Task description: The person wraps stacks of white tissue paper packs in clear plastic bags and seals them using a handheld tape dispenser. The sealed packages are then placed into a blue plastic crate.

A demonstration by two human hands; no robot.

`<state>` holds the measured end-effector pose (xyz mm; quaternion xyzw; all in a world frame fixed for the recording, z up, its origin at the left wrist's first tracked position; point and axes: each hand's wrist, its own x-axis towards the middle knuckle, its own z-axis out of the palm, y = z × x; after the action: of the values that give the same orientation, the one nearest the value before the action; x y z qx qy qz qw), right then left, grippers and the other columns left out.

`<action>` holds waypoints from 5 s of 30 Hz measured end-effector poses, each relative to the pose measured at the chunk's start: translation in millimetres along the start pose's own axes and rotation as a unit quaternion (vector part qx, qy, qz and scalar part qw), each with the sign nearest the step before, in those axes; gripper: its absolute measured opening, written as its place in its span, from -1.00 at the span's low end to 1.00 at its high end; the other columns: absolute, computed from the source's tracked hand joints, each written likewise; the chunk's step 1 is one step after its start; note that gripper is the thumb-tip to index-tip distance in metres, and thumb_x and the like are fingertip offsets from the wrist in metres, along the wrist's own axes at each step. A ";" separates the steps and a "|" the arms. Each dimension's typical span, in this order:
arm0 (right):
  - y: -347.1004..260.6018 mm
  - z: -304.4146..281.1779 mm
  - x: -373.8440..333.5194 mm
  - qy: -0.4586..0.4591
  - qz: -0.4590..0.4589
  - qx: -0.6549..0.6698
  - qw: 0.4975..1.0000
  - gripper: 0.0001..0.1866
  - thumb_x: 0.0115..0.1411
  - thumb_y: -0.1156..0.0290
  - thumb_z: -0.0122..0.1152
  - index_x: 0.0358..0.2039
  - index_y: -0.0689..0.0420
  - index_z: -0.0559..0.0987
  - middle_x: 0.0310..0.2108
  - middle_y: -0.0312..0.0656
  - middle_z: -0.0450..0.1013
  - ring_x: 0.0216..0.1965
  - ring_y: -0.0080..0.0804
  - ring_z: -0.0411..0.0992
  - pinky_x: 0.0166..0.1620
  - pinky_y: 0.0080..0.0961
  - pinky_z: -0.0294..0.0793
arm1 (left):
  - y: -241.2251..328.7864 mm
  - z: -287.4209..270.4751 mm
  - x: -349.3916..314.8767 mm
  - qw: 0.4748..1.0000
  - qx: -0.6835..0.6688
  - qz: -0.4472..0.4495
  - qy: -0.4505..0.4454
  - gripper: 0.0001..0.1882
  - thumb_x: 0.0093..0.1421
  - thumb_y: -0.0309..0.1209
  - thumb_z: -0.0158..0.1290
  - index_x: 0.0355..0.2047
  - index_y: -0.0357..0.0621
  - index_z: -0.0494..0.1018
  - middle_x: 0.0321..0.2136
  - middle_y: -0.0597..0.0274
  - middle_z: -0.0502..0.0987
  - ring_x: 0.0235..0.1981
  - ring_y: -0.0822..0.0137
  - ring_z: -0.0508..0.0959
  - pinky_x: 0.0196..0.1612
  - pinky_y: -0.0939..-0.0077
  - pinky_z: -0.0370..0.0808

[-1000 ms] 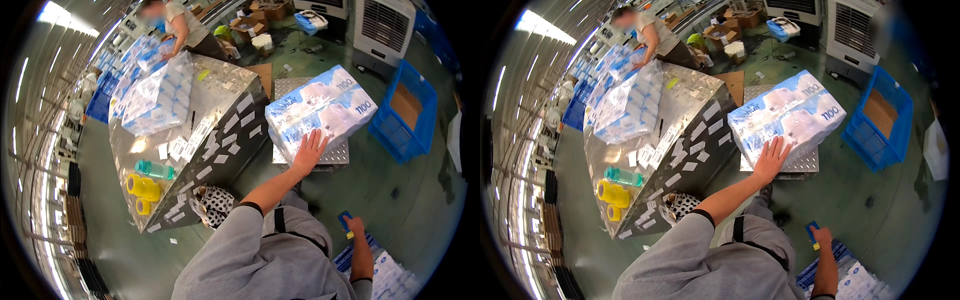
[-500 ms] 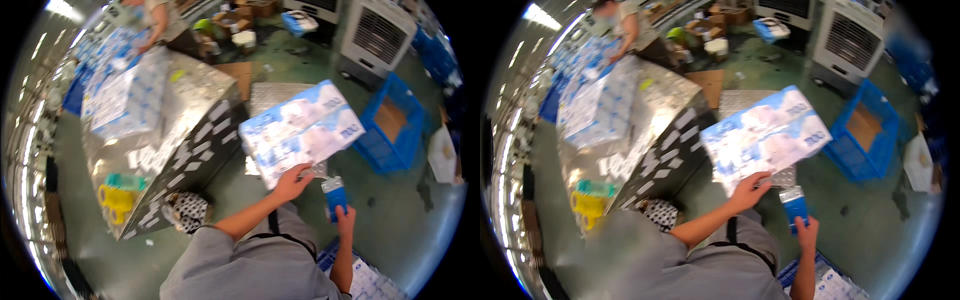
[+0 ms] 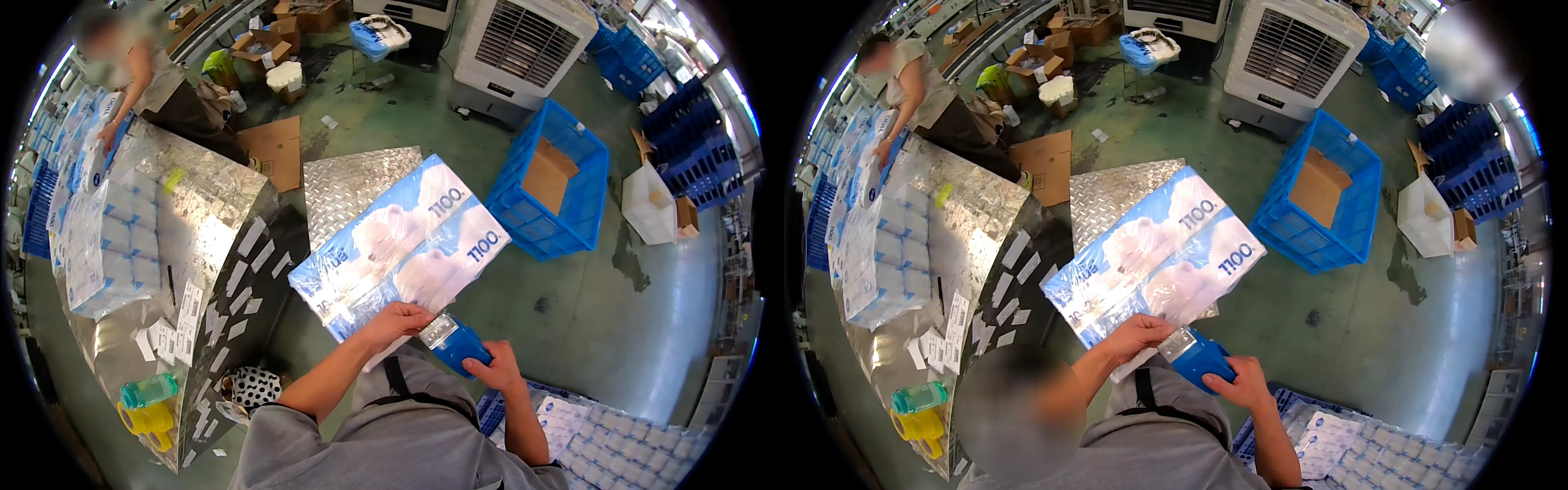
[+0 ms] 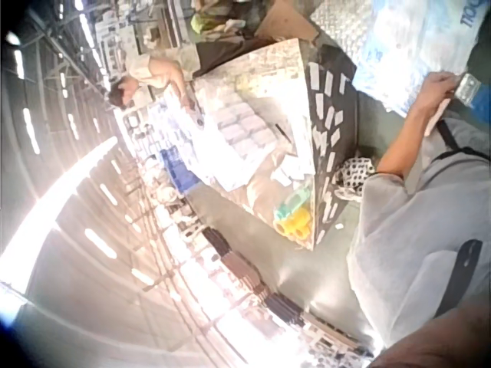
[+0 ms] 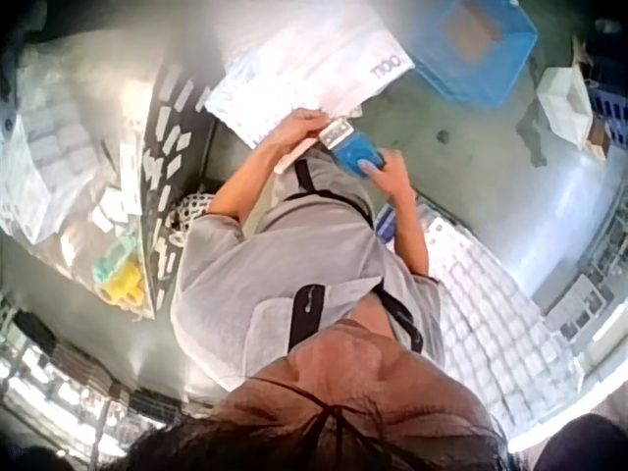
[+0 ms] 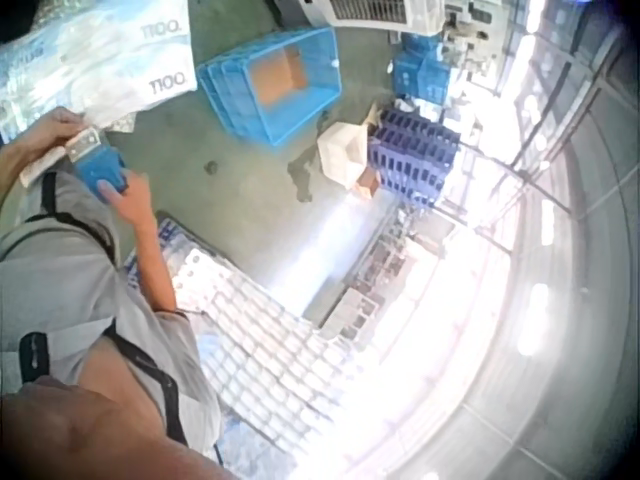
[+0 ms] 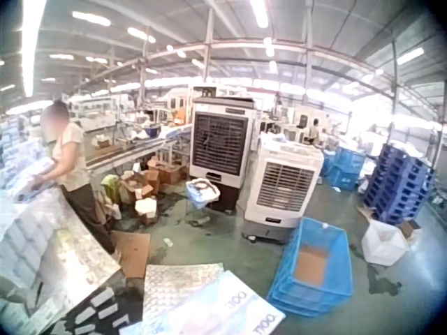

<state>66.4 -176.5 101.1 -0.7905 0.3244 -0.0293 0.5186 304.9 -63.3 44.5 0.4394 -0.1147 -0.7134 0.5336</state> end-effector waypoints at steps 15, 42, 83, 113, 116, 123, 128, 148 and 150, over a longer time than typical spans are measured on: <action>-59.4 -34.1 83.2 0.041 0.146 0.139 0.979 -0.51 0.24 0.02 0.19 -0.48 0.28 0.56 -0.63 -0.22 0.51 -0.58 -0.59 0.47 -0.49 -0.61 0.41 | 124.6 -26.4 72.8 0.935 0.196 0.243 0.169 -0.74 0.21 -0.32 0.16 -0.42 -0.33 0.62 -0.58 0.24 0.60 -0.60 0.53 0.52 -0.48 0.63 0.48; -22.4 -55.3 202.9 0.120 0.178 0.133 0.968 -0.47 0.18 0.00 0.27 -0.47 0.35 0.59 -0.66 -0.17 0.46 -0.68 -0.51 0.44 -0.58 -0.57 0.40 | 160.8 -161.6 255.2 0.787 0.531 0.037 0.312 -0.50 0.05 0.17 0.10 -0.32 0.04 0.66 -0.24 0.14 0.64 -0.16 0.10 0.61 -0.12 0.22 0.51; 147.7 -122.7 1.0 -0.014 0.177 0.093 0.980 -0.44 0.20 -0.10 0.18 -0.53 0.23 0.59 -0.64 -0.20 0.51 -0.58 -0.54 0.49 -0.48 -0.56 0.43 | 131.9 -4.0 194.9 0.434 0.842 0.039 0.318 -0.34 0.38 -0.03 -0.31 0.37 -0.09 -0.01 0.39 0.25 0.01 0.42 0.30 -0.05 0.43 0.19 -0.19; 285.9 -129.0 -3.5 -0.361 0.312 -0.383 0.791 -0.37 0.05 -0.24 0.12 -0.18 0.07 0.67 -0.18 -0.14 0.60 -0.08 -0.20 0.55 -0.04 -0.37 0.49 | -36.2 100.7 234.6 0.363 0.799 0.173 0.448 0.07 -0.09 -0.17 0.30 0.28 -0.49 -0.01 0.30 -0.37 0.00 0.37 -0.22 -0.03 0.38 -0.01 -0.08; 339.5 -111.8 -46.5 -0.266 0.334 -0.363 0.828 -0.25 0.00 -0.33 0.12 -0.13 0.14 0.64 -0.10 -0.05 0.56 -0.03 -0.10 0.51 0.00 -0.28 0.47 | -18.3 128.1 216.0 0.445 0.788 0.117 0.409 0.08 -0.04 -0.11 0.28 0.29 -0.50 -0.04 0.30 -0.37 0.01 0.37 -0.22 -0.02 0.38 0.01 -0.07; 426.0 -80.4 -72.6 -0.204 0.328 -0.221 0.895 -0.17 0.04 -0.32 0.14 -0.21 0.37 0.59 -0.28 0.12 0.55 -0.19 -0.03 0.54 -0.12 -0.22 0.49 | -27.3 119.8 218.3 0.489 0.715 0.232 0.443 -0.10 0.19 0.05 0.03 0.25 -0.52 0.08 0.26 -0.41 0.09 0.34 -0.22 0.05 0.36 -0.01 -0.03; 320.0 -117.6 -43.1 0.018 0.223 -0.096 0.970 -0.30 0.16 -0.15 0.20 -0.42 0.45 0.54 -0.55 0.05 0.51 -0.52 -0.26 0.54 -0.42 -0.35 0.51 | -21.4 126.0 192.9 0.564 0.579 0.342 0.480 -0.54 0.27 -0.11 -0.03 -0.08 -0.28 0.47 0.02 -0.13 0.47 0.09 -0.04 0.44 0.14 0.19 0.37; -116.0 166.9 39.4 -0.044 -0.368 -0.072 0.926 -0.64 0.09 0.42 0.24 -0.09 0.25 0.50 -0.06 0.03 0.46 -0.05 0.03 0.40 0.02 -0.19 0.38 | -50.9 -31.3 -158.1 0.880 -0.079 0.333 0.328 -0.64 0.22 -0.23 0.19 -0.10 -0.23 0.48 -0.32 0.34 0.58 -0.30 0.56 0.52 -0.22 0.57 0.48; -127.8 181.1 40.5 -0.038 -0.305 -0.059 0.950 -0.66 0.11 0.39 0.26 -0.10 0.24 0.53 -0.05 0.01 0.48 -0.04 -0.01 0.43 0.02 -0.24 0.40 | -23.0 -74.2 -197.3 0.815 0.115 0.263 0.504 -0.59 0.19 -0.21 0.22 -0.10 -0.27 0.47 -0.41 0.21 0.59 -0.40 0.47 0.55 -0.31 0.51 0.50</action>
<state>229.3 -21.3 113.3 -0.8817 0.0489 -0.1365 0.4491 354.0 138.8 85.9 0.7489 -0.0217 -0.2061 0.6295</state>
